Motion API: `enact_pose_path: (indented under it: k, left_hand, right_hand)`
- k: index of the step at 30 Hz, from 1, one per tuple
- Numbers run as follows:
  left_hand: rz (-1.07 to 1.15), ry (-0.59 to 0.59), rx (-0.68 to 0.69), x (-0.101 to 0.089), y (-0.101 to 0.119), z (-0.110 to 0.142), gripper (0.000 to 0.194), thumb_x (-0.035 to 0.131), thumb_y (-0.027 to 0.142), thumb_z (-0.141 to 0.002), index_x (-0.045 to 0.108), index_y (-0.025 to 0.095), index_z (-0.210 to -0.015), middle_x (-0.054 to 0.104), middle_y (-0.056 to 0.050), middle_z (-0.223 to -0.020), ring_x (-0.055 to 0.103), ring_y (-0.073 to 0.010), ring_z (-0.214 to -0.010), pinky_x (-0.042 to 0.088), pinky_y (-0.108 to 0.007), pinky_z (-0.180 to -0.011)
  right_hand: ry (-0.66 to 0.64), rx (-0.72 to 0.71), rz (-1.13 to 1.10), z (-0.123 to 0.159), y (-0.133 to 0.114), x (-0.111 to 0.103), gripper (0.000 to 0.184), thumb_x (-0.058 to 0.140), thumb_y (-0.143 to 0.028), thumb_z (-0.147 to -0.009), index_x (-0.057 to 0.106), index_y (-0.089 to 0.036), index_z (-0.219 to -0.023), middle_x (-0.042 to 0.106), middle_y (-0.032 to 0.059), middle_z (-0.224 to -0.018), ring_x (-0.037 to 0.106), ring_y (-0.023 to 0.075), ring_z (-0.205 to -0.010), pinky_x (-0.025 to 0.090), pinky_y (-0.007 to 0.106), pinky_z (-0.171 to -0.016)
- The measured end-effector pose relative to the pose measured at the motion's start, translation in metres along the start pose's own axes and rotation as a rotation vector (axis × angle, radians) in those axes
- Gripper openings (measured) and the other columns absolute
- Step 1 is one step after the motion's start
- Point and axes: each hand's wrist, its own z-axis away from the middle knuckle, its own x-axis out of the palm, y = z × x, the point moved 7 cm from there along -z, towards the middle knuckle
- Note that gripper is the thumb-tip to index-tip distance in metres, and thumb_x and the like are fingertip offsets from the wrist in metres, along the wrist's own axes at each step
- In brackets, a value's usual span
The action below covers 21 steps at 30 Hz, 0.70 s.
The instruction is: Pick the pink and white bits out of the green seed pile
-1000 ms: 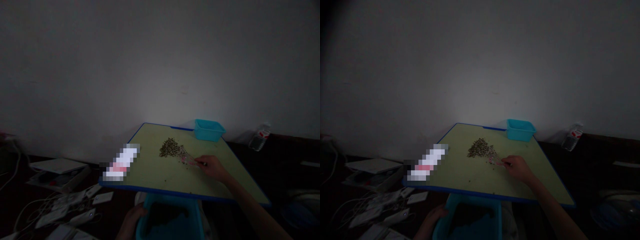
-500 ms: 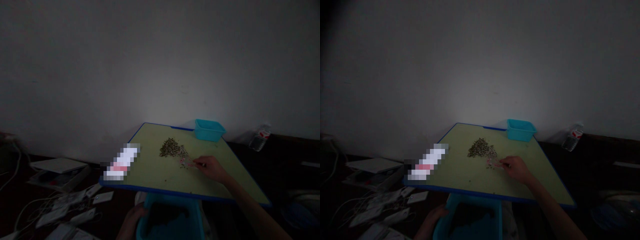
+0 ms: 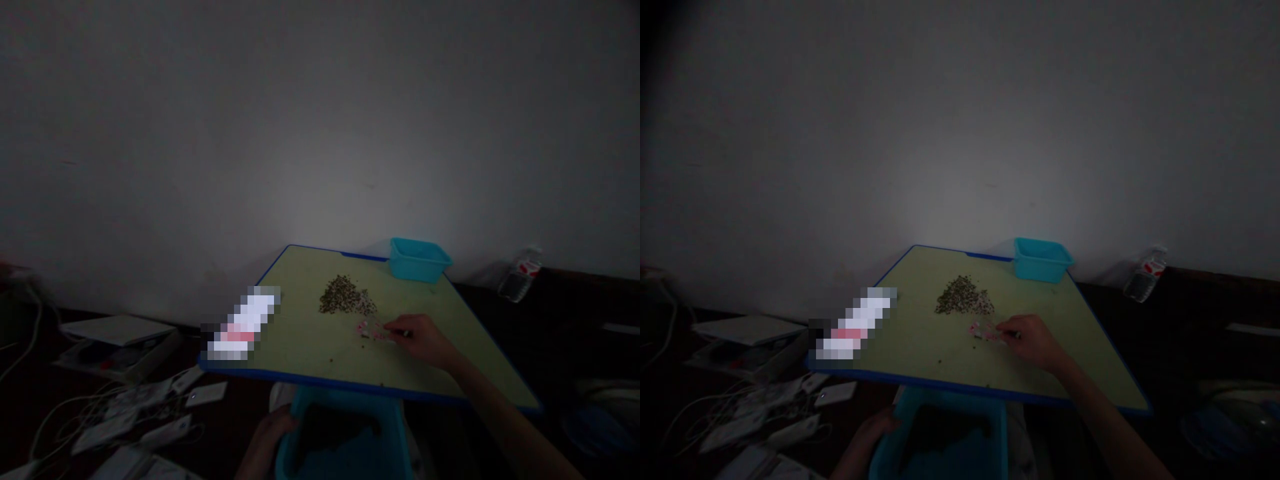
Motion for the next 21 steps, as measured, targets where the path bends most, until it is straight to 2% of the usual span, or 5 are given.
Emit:
enact_pose_path:
  k: [3, 9, 13, 17, 21]
  left_hand:
    - [0.004, 0.015, -0.014, -0.009, -0.008, -0.008, 0.019, 0.062, 0.026, -0.055, 0.066, 0.014, -0.068, 0.061, 0.000, -0.047, 0.052, -0.0181, -0.044, 0.041, -0.029, -0.046]
    - [-0.077, 0.070, -0.023, -0.024, -0.010, -0.021, 0.015, 0.062, 0.023, -0.047, 0.065, 0.013, -0.057, 0.061, -0.001, -0.044, 0.055, -0.0193, -0.047, 0.041, -0.027, -0.046]
    - [-0.049, 0.082, -0.024, -0.012, -0.002, -0.010, 0.012, 0.064, 0.025, -0.046, 0.063, 0.016, -0.054, 0.062, 0.000, -0.044, 0.058, -0.0215, -0.051, 0.043, -0.029, -0.049]
    - [0.014, 0.076, -0.056, 0.005, 0.007, 0.005, 0.013, 0.063, 0.025, -0.044, 0.066, 0.018, -0.054, 0.062, 0.001, -0.042, 0.055, -0.0199, -0.047, 0.042, -0.029, -0.047]
    - [0.007, 0.054, -0.033, 0.006, 0.011, 0.006, 0.015, 0.062, 0.025, -0.046, 0.068, 0.017, -0.057, 0.063, 0.001, -0.043, 0.053, -0.0181, -0.044, 0.040, -0.028, -0.044]
  right_hand:
    - [0.015, 0.016, -0.021, 0.001, 0.001, 0.000, 0.025, 0.047, -0.022, -0.081, 0.067, -0.025, -0.096, 0.068, 0.0018, -0.084, 0.060, 0.0143, -0.070, 0.044, 0.025, -0.065]
    - [-0.007, 0.003, -0.033, 0.003, -0.005, 0.002, 0.024, 0.047, -0.022, -0.081, 0.067, -0.024, -0.095, 0.067, 0.0007, -0.077, 0.059, 0.0133, -0.067, 0.042, 0.023, -0.062]
    - [0.033, 0.037, -0.024, 0.003, 0.001, 0.000, 0.025, 0.047, -0.024, -0.081, 0.066, -0.024, -0.097, 0.068, 0.0022, -0.081, 0.060, 0.0140, -0.068, 0.043, 0.024, -0.062]
    - [0.031, 0.039, -0.015, 0.003, 0.004, 0.003, 0.025, 0.048, -0.023, -0.080, 0.067, -0.024, -0.096, 0.068, 0.0026, -0.082, 0.060, 0.0145, -0.069, 0.044, 0.025, -0.063]
    - [0.018, 0.031, -0.030, 0.004, -0.002, 0.005, 0.025, 0.048, -0.023, -0.081, 0.066, -0.025, -0.097, 0.067, 0.0016, -0.080, 0.060, 0.0140, -0.068, 0.044, 0.025, -0.063]
